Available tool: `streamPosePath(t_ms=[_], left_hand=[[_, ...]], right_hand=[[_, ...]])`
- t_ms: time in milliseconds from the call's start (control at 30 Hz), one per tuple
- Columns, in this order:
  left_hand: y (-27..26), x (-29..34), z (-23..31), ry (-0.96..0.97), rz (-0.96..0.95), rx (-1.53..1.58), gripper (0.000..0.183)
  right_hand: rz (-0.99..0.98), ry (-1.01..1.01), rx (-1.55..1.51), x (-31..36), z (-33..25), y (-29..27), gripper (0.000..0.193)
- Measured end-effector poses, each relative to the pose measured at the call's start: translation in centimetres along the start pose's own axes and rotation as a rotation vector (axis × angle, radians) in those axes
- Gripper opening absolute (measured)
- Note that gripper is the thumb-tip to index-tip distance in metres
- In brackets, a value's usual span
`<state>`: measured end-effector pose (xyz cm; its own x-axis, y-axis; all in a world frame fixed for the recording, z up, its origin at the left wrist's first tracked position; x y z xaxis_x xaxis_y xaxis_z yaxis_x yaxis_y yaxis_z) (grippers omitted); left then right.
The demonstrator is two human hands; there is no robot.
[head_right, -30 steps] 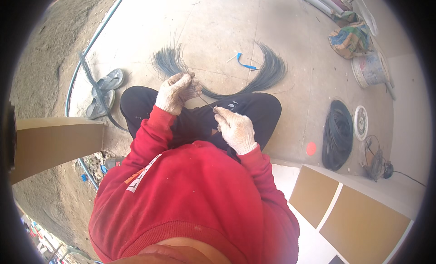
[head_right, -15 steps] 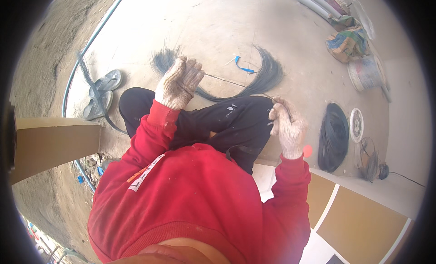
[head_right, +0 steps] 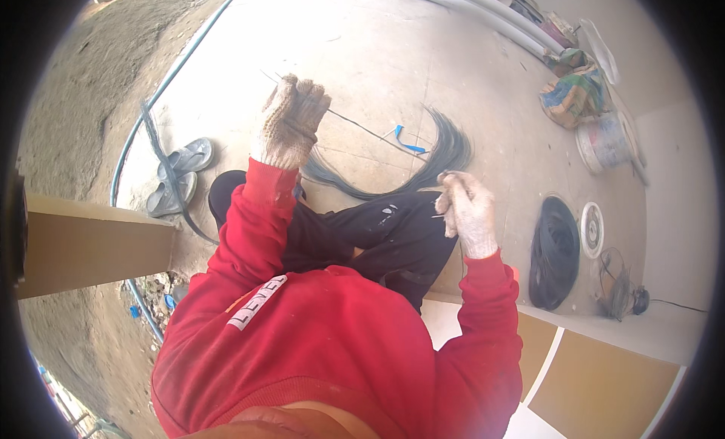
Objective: The person sits on the floor and uses pliers to cut a bundle of black wires. They then separate the wires into smaller strands, straighten them, and tie them together with a thin wire.
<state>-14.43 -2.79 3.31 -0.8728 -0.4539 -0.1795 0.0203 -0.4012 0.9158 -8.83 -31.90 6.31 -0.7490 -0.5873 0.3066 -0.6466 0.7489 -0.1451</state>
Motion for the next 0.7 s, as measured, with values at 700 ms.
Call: streamPosePath(t_ms=[700], left_hand=[[1.8,-1.2,-1.8,0.021,-0.087,0.362,0.018]], right_hand=[[-1.132,-0.157,0.298,4.2,-1.4,7.1,0.019]])
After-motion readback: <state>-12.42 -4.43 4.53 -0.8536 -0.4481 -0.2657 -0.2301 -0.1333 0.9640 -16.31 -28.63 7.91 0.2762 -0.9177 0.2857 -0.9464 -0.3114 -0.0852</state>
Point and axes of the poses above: each hand's wrist, its own x-axis away from the middle knuckle, its own y-axis out of the palm, z = x × y, the point moved 1 cm from there along -x, towards the middle knuckle, and after that the axes turned 7 degrees about -z, right-handed, at the moved point
